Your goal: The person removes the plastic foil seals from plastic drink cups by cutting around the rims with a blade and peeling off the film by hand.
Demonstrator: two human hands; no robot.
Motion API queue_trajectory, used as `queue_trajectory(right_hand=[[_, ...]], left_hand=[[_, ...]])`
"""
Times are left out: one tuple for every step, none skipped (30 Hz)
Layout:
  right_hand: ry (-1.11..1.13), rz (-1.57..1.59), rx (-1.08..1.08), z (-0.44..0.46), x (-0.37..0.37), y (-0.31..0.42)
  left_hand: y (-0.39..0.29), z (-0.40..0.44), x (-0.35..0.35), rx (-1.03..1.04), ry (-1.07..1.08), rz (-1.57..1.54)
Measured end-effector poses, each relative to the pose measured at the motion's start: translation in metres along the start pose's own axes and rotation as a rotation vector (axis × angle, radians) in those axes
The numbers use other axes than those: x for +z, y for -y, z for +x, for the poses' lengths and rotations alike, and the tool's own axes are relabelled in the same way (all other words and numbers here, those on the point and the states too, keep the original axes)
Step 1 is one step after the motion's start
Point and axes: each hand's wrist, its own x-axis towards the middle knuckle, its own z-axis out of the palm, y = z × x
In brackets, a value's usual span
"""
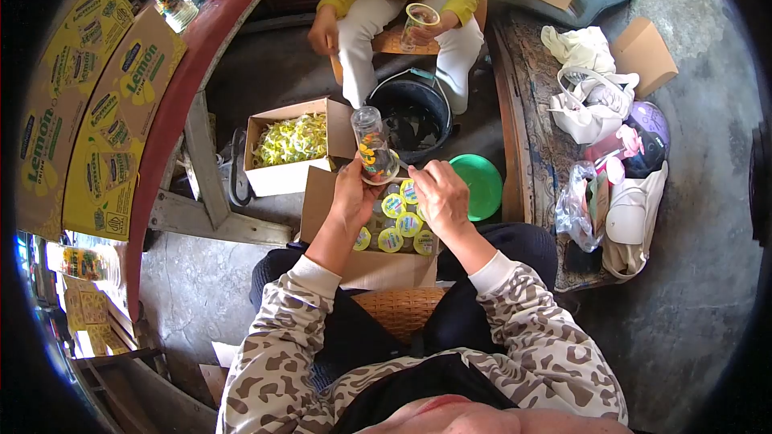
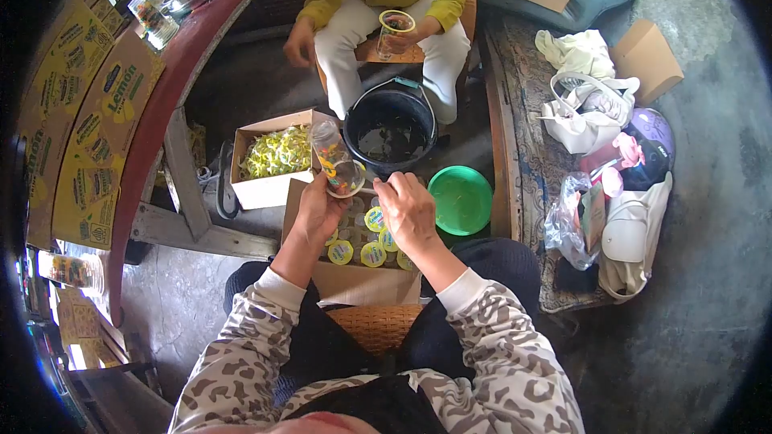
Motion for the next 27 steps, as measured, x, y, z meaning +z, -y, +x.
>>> queue_trajectory(right_hand=[[0.029, 0.0, -0.002, -0.001, 0.002, 0.001], [0.058, 0.0, -0.004, -0.002, 0.004, 0.001], [0.073, 0.014, 0.002, -0.004, 0.007, 0.001], [0.073, 0.013, 0.001, -0.005, 0.01, 0.002], [0.075, 0.011, 0.008, -0.006, 0.012, 0.003], [0.076, 0.009, 0.015, -0.007, 0.014, 0.003], [0.076, 0.009, 0.015, -0.007, 0.016, 0.001], [0.073, -0.025, 0.045, -0.007, 0.019, -0.001], [0.069, -0.059, 0.076, -0.006, 0.023, -0.004], [0.068, -0.061, 0.078, -0.007, 0.027, -0.007], [0.057, -0.011, 0.164, -0.007, 0.032, -0.01], [0.048, 0.041, 0.246, -0.005, 0.034, -0.009], [0.018, 0.096, 0.295, -0.005, 0.033, -0.008], [0.024, 0.102, 0.286, -0.004, 0.031, -0.007], [0.023, 0.126, 0.302, -0.005, 0.028, -0.007], [0.02, 0.149, 0.321, -0.005, 0.025, -0.007], [-0.029, 0.171, 0.282, -0.006, 0.023, -0.006], [-0.027, 0.171, 0.279, -0.004, 0.019, -0.003], [-0.039, 0.177, 0.259, -0.002, 0.015, -0.001], [-0.05, 0.185, 0.24, -0.001, 0.01, 0.003], [-0.045, 0.189, 0.237, 0.0, 0.007, 0.005], [-0.035, 0.168, 0.225, 0.001, 0.005, 0.007], [-0.028, 0.146, 0.213, 0.001, 0.004, 0.008], [-0.028, 0.148, 0.214, 0.0, 0.004, 0.009], [-0.025, 0.158, 0.209, 0.0, 0.003, 0.009], [-0.024, 0.167, 0.206, -0.001, 0.003, 0.009], [-0.025, 0.165, 0.209, 0.0, 0.002, 0.009]], left_hand=[[0.0, -0.001, 0.001, -0.001, 0.001, 0.0], [-0.001, -0.003, 0.002, -0.008, -0.003, 0.052], [-0.001, -0.004, 0.002, -0.014, -0.006, 0.104], [-0.001, -0.003, 0.002, -0.014, -0.006, 0.103], [-0.002, -0.003, 0.001, -0.023, -0.02, 0.122], [-0.002, -0.002, 0.0, -0.031, -0.033, 0.142], [0.0, -0.003, 0.0, -0.03, -0.033, 0.142], [0.003, -0.006, 0.0, -0.074, -0.008, 0.174], [0.005, -0.009, 0.004, -0.117, 0.018, 0.208], [0.006, -0.01, 0.008, -0.118, 0.02, 0.209], [0.006, -0.012, 0.011, -0.1, 0.023, 0.168], [0.005, -0.014, 0.013, -0.08, 0.021, 0.125], [0.003, -0.007, 0.01, -0.088, 0.015, 0.11], [-0.001, -0.006, 0.006, -0.081, 0.007, 0.104], [-0.009, -0.009, 0.006, -0.04, 0.022, 0.158], [-0.015, -0.011, 0.007, 0.0, 0.039, 0.214], [-0.02, -0.013, 0.01, -0.012, -0.002, 0.189], [-0.024, -0.016, 0.015, -0.011, -0.003, 0.187], [-0.026, -0.018, 0.018, -0.013, -0.026, 0.12], [-0.027, -0.019, 0.019, -0.015, -0.051, 0.053], [-0.024, -0.014, 0.014, -0.013, -0.057, 0.05], [-0.02, -0.007, 0.006, -0.002, -0.087, 0.048], [-0.016, 0.0, -0.001, 0.01, -0.114, 0.048], [-0.016, -0.001, -0.002, 0.01, -0.115, 0.049], [-0.016, -0.001, -0.003, 0.018, -0.124, 0.039], [-0.015, 0.0, -0.003, 0.024, -0.132, 0.031], [-0.016, -0.001, -0.002, 0.022, -0.13, 0.033]])
